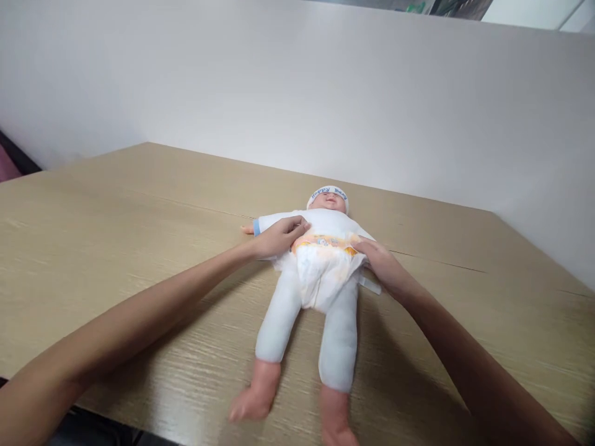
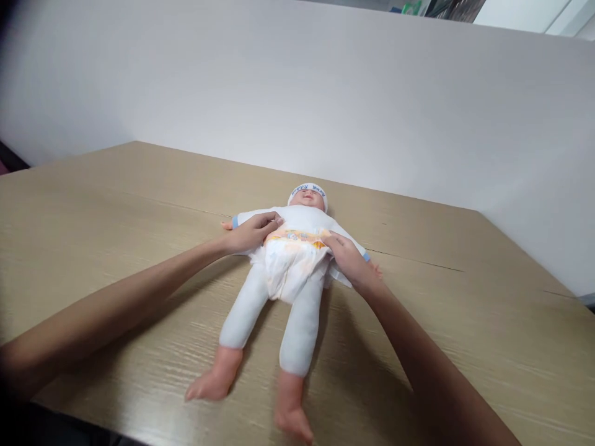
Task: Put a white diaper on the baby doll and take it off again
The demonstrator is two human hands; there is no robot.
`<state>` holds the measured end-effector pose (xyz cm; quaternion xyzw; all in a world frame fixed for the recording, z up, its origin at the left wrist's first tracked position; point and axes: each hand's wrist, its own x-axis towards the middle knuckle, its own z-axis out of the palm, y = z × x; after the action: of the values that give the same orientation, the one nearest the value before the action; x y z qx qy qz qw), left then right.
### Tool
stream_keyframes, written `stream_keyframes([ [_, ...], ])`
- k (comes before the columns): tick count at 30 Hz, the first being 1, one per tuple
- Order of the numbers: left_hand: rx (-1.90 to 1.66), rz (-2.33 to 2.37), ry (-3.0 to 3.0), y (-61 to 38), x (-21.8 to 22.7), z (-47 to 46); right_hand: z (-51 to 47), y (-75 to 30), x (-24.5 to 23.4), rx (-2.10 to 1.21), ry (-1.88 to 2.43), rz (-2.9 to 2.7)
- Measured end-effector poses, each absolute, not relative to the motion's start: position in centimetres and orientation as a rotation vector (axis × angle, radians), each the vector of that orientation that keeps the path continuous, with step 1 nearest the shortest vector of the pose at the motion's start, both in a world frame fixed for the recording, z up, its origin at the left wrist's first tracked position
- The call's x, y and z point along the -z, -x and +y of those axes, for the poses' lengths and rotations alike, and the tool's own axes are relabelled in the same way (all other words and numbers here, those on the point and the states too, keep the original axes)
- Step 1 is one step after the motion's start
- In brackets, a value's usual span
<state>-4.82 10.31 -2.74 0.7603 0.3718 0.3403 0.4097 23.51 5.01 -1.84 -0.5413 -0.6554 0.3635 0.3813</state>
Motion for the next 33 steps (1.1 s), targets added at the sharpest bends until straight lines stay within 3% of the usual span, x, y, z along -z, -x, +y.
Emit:
stream_keyframes([
  [5, -0.823, 0.908, -1.940, 5.7, 2.0, 8.9, 2.7, -24.7, -0.1, -1.081, 1.463, -1.752],
  [11, -0.936, 1.165, -2.103, 5.2, -1.2, 8.1, 0.1, -27.1, 2.1, -0.416, 1.490, -1.799],
  [16, -0.941, 0.946, -2.577, 1.9, -3.0, 4.2, -4.1, -29.0, 5.5, -0.069, 1.583, -1.985],
  [23, -0.663, 0.983, -2.802, -2.6, -1.4, 2.5, -4.2, -30.0, 6.0, -0.297, 1.772, -1.880],
  [33, -0.699, 1.063, -2.846, -3.0, -0.5, 1.8, -3.9, -30.2, 5.2, -0.653, 1.672, -1.706],
])
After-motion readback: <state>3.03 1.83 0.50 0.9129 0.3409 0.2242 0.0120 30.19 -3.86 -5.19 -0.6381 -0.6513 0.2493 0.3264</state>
